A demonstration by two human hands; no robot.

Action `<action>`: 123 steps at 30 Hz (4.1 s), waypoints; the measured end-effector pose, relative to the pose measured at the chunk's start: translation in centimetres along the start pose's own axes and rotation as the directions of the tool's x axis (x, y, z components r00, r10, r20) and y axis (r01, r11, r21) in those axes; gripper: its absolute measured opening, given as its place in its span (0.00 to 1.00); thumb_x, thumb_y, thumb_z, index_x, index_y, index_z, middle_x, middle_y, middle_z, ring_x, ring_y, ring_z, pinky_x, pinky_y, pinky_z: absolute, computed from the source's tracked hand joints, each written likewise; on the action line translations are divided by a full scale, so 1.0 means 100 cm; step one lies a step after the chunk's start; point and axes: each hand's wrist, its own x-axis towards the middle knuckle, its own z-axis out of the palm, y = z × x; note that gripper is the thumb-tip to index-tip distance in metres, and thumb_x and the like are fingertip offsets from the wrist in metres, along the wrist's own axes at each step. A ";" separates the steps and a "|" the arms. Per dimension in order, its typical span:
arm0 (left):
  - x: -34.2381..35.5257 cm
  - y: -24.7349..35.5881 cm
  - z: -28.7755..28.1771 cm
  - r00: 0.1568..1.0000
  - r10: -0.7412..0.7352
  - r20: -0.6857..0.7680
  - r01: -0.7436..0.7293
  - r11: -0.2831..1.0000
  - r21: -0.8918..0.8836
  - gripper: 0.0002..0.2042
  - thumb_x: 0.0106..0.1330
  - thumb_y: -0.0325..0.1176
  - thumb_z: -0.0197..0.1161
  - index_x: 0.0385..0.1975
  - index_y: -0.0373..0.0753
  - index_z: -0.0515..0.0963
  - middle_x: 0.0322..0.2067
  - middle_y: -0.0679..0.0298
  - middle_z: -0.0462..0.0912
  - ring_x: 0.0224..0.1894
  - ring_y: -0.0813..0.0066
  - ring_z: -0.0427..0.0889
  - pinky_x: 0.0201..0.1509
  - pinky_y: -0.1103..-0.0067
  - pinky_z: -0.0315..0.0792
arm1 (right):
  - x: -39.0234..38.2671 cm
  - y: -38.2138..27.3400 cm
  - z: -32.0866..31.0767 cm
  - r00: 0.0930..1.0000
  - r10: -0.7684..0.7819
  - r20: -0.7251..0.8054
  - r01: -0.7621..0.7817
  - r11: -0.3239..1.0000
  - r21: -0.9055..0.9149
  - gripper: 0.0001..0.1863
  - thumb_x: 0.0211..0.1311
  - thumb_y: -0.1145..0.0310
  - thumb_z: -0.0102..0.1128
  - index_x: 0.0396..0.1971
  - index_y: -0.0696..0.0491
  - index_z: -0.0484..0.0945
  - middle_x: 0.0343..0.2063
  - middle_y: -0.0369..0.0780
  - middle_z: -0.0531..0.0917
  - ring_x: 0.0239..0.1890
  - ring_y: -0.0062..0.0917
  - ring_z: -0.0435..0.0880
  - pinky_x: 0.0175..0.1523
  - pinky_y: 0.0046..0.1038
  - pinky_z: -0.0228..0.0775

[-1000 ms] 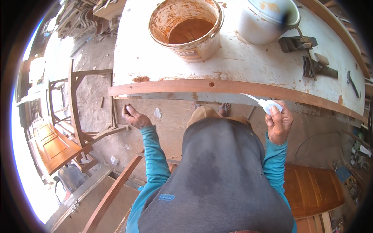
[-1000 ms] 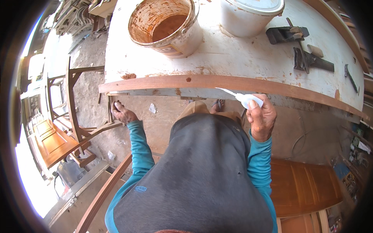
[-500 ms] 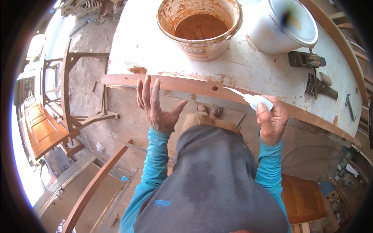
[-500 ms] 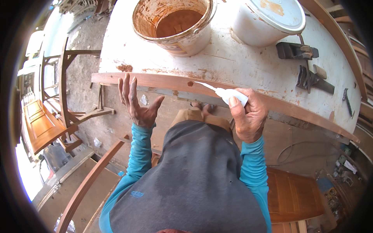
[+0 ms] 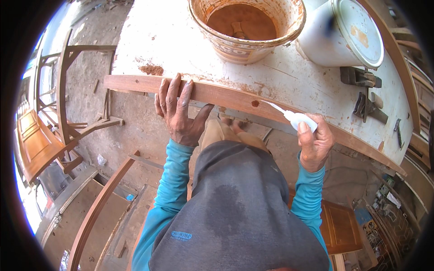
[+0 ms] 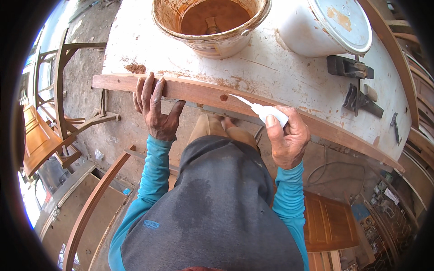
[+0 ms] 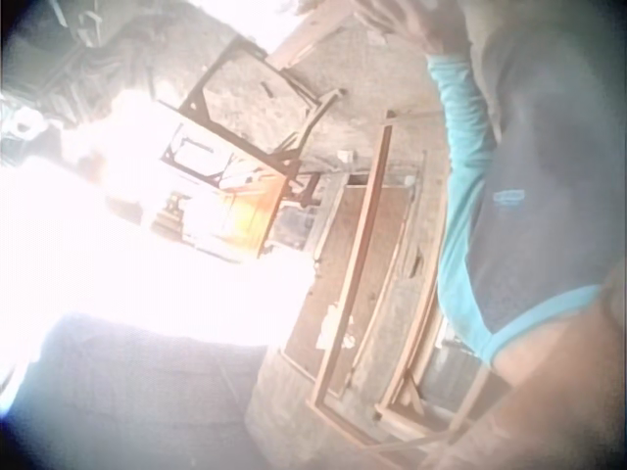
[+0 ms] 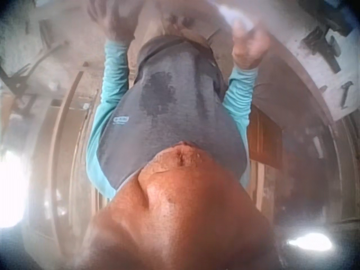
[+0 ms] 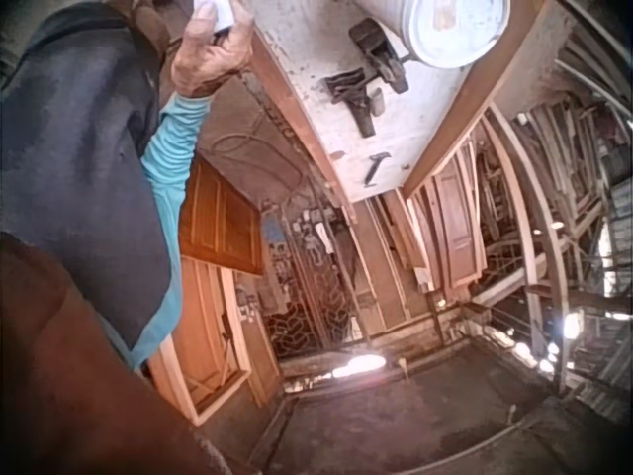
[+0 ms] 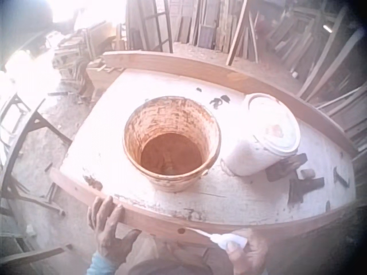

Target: The person applies wood filler to a curved wooden strip using a small putty knife and then applies glue to specific points along the strip from a white bottle.

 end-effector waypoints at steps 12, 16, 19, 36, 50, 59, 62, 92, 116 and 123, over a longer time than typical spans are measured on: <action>0.002 -0.001 0.000 1.000 0.025 -0.002 -0.025 1.000 -0.018 0.42 0.48 0.41 0.86 0.67 0.54 0.75 0.73 0.64 0.69 0.78 0.56 0.59 0.83 0.58 0.44 | 0.001 -0.002 0.003 0.999 -0.038 -0.011 0.037 0.996 -0.081 0.15 0.69 0.64 0.66 0.44 0.62 0.82 0.30 0.38 0.85 0.32 0.15 0.80 0.37 0.22 0.73; 0.001 -0.002 0.000 1.000 0.030 0.002 -0.030 1.000 -0.002 0.41 0.50 0.42 0.85 0.68 0.52 0.75 0.73 0.63 0.70 0.78 0.55 0.59 0.83 0.58 0.45 | 0.001 -0.004 0.005 0.999 -0.040 -0.017 0.039 0.995 -0.087 0.15 0.69 0.64 0.66 0.43 0.62 0.83 0.29 0.38 0.85 0.32 0.16 0.81 0.37 0.22 0.73; 0.001 -0.004 0.000 0.999 0.044 0.003 -0.044 0.999 0.000 0.39 0.54 0.44 0.83 0.69 0.49 0.75 0.73 0.61 0.70 0.79 0.54 0.59 0.83 0.56 0.45 | 0.001 -0.004 0.006 0.998 -0.054 -0.019 0.052 0.994 -0.097 0.15 0.69 0.63 0.66 0.43 0.62 0.83 0.29 0.39 0.85 0.32 0.16 0.81 0.37 0.22 0.73; 0.006 -0.007 -0.007 0.996 0.059 0.060 -0.058 0.998 -0.019 0.38 0.52 0.40 0.83 0.67 0.50 0.76 0.72 0.60 0.70 0.77 0.54 0.60 0.81 0.57 0.45 | -0.009 -0.003 0.005 0.974 0.101 -0.201 -0.045 0.964 0.263 0.13 0.67 0.67 0.64 0.43 0.61 0.81 0.26 0.32 0.80 0.23 0.10 0.69 0.28 0.17 0.61; 0.011 0.097 0.003 0.958 0.262 -0.119 -0.282 0.935 -0.215 0.24 0.78 0.46 0.59 0.65 0.36 0.76 0.65 0.53 0.78 0.74 0.49 0.67 0.78 0.55 0.58 | -0.067 0.027 -0.070 0.976 0.166 -0.142 -0.090 0.898 0.430 0.11 0.71 0.69 0.62 0.43 0.62 0.81 0.32 0.35 0.84 0.31 0.12 0.76 0.36 0.19 0.70; -0.009 0.262 0.072 0.894 0.350 0.280 -0.317 0.936 -0.155 0.40 0.57 0.52 0.78 0.70 0.48 0.72 0.70 0.60 0.72 0.77 0.56 0.62 0.82 0.56 0.42 | -0.074 0.078 -0.227 0.949 0.012 -0.314 0.052 0.979 0.196 0.11 0.72 0.67 0.59 0.43 0.61 0.81 0.25 0.32 0.79 0.22 0.09 0.68 0.26 0.16 0.59; -0.015 0.272 0.096 0.898 0.293 0.328 -0.300 0.953 -0.029 0.42 0.53 0.57 0.78 0.68 0.48 0.74 0.67 0.62 0.76 0.74 0.58 0.67 0.80 0.56 0.46 | -0.068 0.081 -0.255 0.952 0.026 -0.305 0.042 0.976 0.215 0.11 0.72 0.68 0.59 0.44 0.60 0.81 0.24 0.32 0.78 0.22 0.09 0.68 0.26 0.17 0.59; -0.022 0.278 0.105 0.940 0.243 0.239 -0.245 0.969 -0.024 0.42 0.47 0.59 0.81 0.64 0.49 0.78 0.60 0.65 0.82 0.67 0.62 0.75 0.75 0.59 0.55 | -0.029 0.089 -0.272 0.998 -0.051 -0.039 0.050 0.998 -0.031 0.13 0.70 0.63 0.62 0.42 0.59 0.83 0.30 0.38 0.86 0.31 0.18 0.81 0.37 0.25 0.75; -0.022 0.279 0.109 0.936 0.249 0.247 -0.249 0.968 -0.035 0.41 0.44 0.51 0.84 0.63 0.49 0.79 0.60 0.65 0.82 0.67 0.62 0.75 0.75 0.60 0.56 | -0.037 0.086 -0.275 0.991 -0.129 -0.043 0.131 0.991 0.041 0.11 0.72 0.68 0.62 0.42 0.63 0.82 0.32 0.39 0.87 0.32 0.16 0.82 0.35 0.23 0.76; -0.021 0.277 0.110 0.932 0.314 0.179 -0.324 0.945 0.031 0.40 0.46 0.52 0.82 0.62 0.47 0.80 0.59 0.64 0.83 0.67 0.60 0.75 0.75 0.58 0.57 | -0.086 0.119 -0.285 0.999 -0.051 0.015 0.047 0.978 0.201 0.09 0.72 0.67 0.62 0.41 0.59 0.82 0.26 0.37 0.85 0.27 0.15 0.82 0.32 0.23 0.75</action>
